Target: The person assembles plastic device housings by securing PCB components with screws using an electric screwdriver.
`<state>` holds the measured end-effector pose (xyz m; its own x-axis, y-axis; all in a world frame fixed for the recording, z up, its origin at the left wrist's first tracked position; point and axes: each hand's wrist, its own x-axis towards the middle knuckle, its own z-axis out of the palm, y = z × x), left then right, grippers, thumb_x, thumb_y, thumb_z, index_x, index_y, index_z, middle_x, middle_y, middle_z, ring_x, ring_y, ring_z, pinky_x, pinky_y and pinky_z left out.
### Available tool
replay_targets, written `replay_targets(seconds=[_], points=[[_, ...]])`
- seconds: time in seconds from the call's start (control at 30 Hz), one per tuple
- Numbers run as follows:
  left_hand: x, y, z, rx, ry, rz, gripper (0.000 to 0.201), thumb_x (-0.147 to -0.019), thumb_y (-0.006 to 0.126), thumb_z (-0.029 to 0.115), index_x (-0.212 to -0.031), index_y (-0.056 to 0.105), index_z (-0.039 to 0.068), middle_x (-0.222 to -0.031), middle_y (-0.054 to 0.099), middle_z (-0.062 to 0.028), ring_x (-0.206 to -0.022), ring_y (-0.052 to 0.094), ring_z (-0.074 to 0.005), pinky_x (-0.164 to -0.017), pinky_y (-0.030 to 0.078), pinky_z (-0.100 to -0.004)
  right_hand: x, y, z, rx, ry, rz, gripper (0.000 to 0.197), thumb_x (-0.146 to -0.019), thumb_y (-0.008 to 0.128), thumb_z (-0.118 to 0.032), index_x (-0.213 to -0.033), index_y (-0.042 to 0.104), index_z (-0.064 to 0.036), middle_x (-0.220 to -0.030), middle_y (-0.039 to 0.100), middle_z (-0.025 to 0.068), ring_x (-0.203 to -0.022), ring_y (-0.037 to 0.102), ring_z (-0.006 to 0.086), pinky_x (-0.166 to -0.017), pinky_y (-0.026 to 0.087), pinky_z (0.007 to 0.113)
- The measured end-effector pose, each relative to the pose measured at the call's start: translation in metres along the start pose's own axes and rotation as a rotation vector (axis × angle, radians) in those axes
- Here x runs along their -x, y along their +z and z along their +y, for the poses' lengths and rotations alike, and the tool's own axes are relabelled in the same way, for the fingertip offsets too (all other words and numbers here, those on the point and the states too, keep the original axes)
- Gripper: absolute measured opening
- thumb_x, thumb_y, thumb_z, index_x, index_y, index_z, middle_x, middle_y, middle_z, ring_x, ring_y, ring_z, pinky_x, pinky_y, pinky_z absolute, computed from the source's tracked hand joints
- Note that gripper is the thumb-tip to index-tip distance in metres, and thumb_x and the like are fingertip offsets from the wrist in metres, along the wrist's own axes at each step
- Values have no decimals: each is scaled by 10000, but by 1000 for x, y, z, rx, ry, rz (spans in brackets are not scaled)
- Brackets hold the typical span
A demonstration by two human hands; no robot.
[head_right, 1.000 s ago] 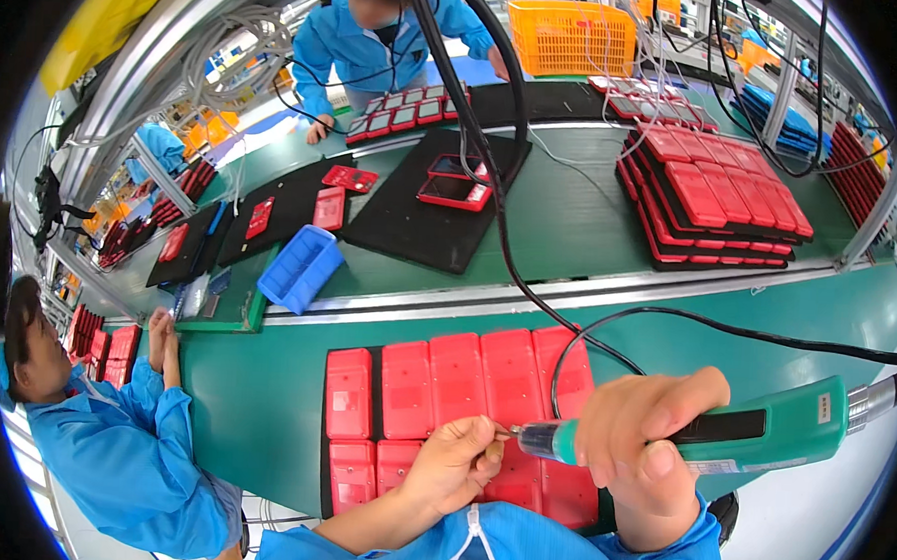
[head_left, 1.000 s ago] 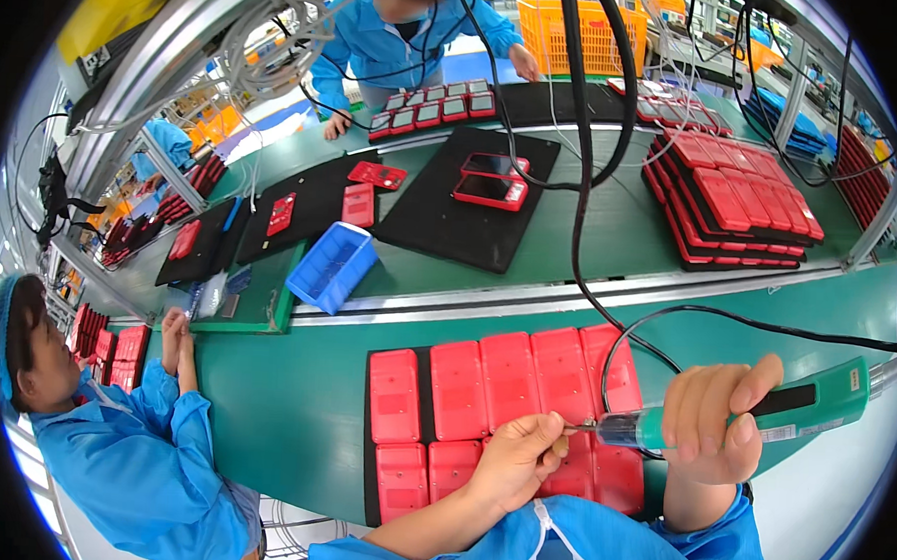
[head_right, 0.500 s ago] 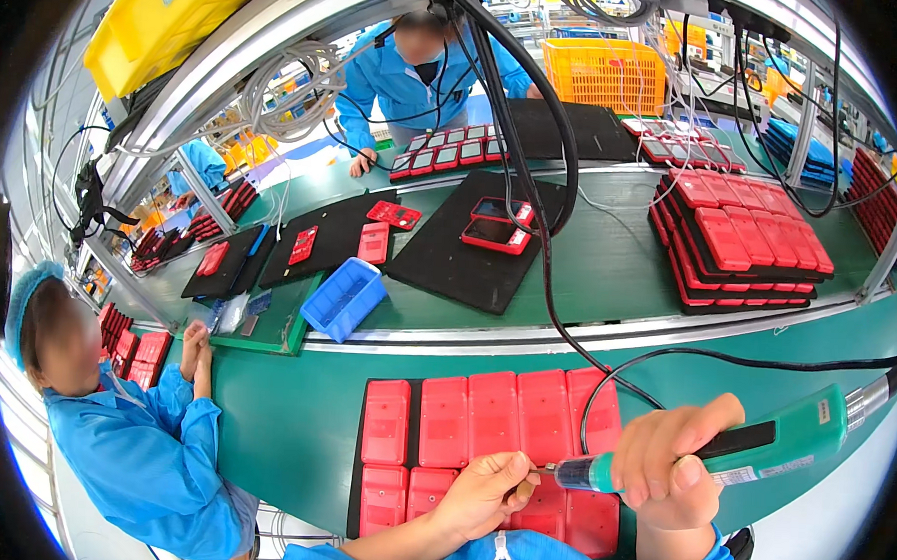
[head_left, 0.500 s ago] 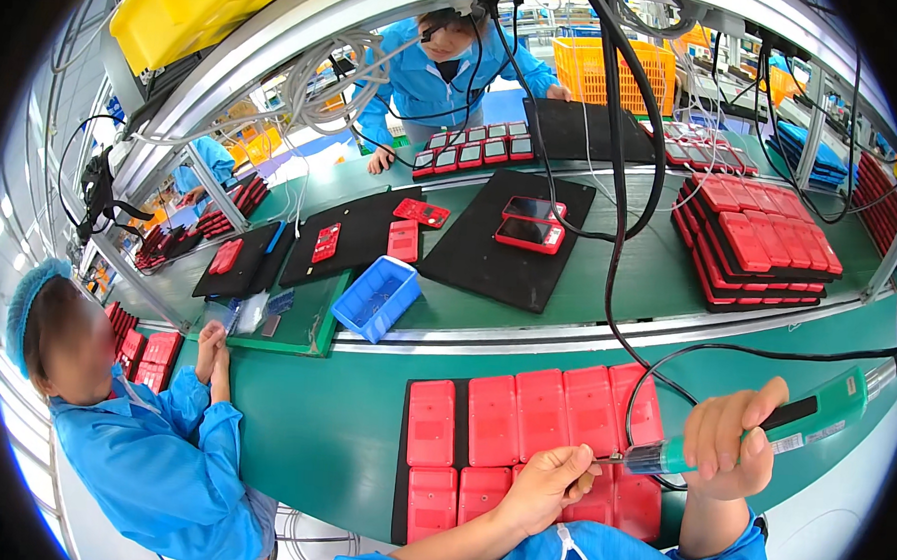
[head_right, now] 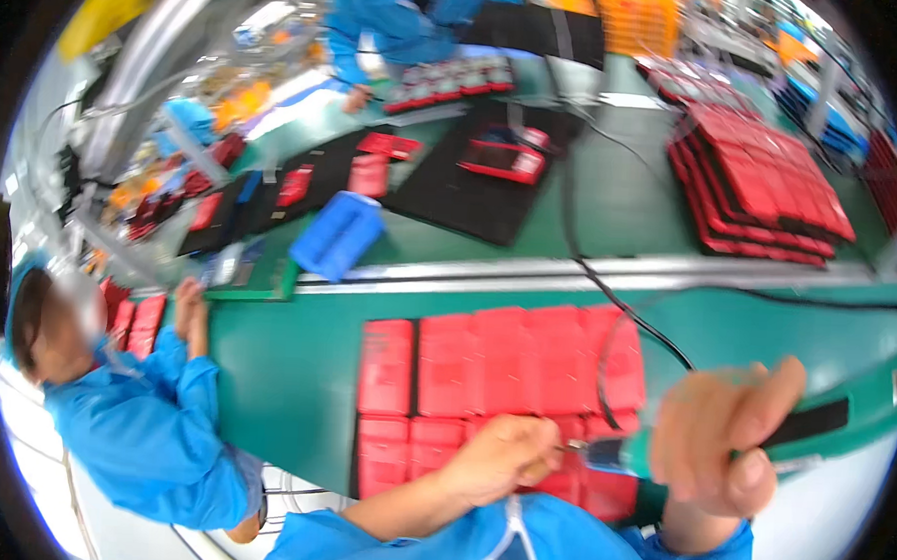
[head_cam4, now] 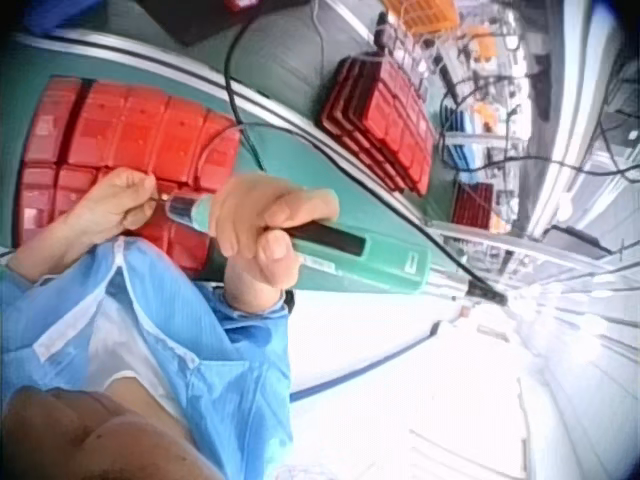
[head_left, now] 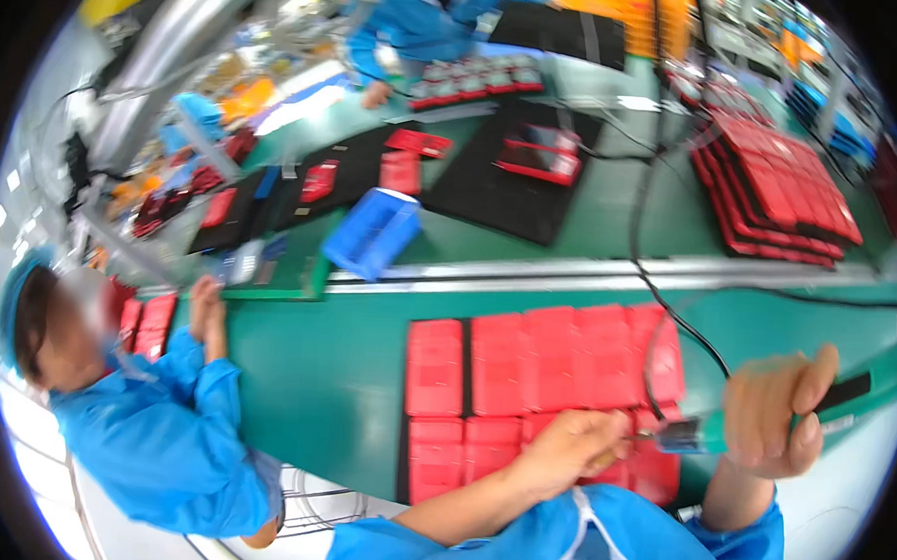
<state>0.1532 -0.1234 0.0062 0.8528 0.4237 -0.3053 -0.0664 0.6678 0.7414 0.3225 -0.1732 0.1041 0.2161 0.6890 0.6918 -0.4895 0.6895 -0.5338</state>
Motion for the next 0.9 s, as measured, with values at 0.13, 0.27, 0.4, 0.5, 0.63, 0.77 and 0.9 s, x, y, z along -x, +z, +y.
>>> replay_targets(seconds=[0.13, 0.27, 0.4, 0.5, 0.63, 0.77, 0.9], points=[[4, 2, -1, 24, -24, -11, 338, -873, 451, 317, -701, 488, 28, -504, 376, -4, -431, 299, -74, -405, 232, -214, 1, 7, -10, 63, 25, -23, 235, -771, 606, -155, -812, 391, -68, -454, 429, -5, -351, 445, 128, -334, 393, 271], [-5, 10, 3, 216, -48, 54, 304, -894, 416, 253, -876, 543, -23, -561, 415, -21, -471, 338, -85, -417, 260, -212, 9, 0, -22, 235, -79, 37, 232, -774, 603, -167, -816, 397, -70, -463, 433, 3, -344, 429, 124, -336, 379, 259], [-6, 9, 5, 456, -22, 182, 274, -878, 436, 155, -1034, 504, -60, -737, 508, -59, -590, 446, -105, -471, 337, -193, 14, -19, -29, 416, -106, 112, 234, -767, 593, -148, -841, 389, -62, -509, 446, 28, -358, 405, 117, -357, 363, 259], [-4, 7, 1, 494, 8, 164, 263, -855, 467, 113, -1061, 485, -50, -809, 549, -90, -668, 505, -126, -491, 364, -183, 15, -28, -18, 555, -79, 123, 210, -762, 578, -110, -844, 391, -61, -525, 454, 49, -390, 423, 118, -395, 386, 264], [-5, 9, 3, 455, 44, 172, 184, -870, 452, 141, -973, 498, -4, -793, 555, -110, -638, 508, -129, -472, 360, -181, 12, -41, -8, 616, -45, 71, 161, -764, 537, -43, -850, 401, -34, -538, 460, 61, -417, 446, 122, -424, 410, 274], [-1, 10, 6, 425, 46, 175, 178, -892, 424, 195, -858, 497, 36, -708, 551, -114, -550, 489, -126, -431, 346, -178, 10, -46, 0, 615, -23, 74, 152, -763, 525, -12, -852, 402, -16, -548, 470, 69, -438, 468, 120, -442, 427, 265], [-3, 11, 6, 436, 12, 188, 204, -892, 426, 226, -850, 507, 43, -658, 540, -102, -504, 463, -123, -412, 334, -179, 10, -50, 4, 635, 0, 43, 159, -758, 528, 4, -853, 402, -12, -564, 478, 77, -452, 480, 119, -446, 430, 264]])
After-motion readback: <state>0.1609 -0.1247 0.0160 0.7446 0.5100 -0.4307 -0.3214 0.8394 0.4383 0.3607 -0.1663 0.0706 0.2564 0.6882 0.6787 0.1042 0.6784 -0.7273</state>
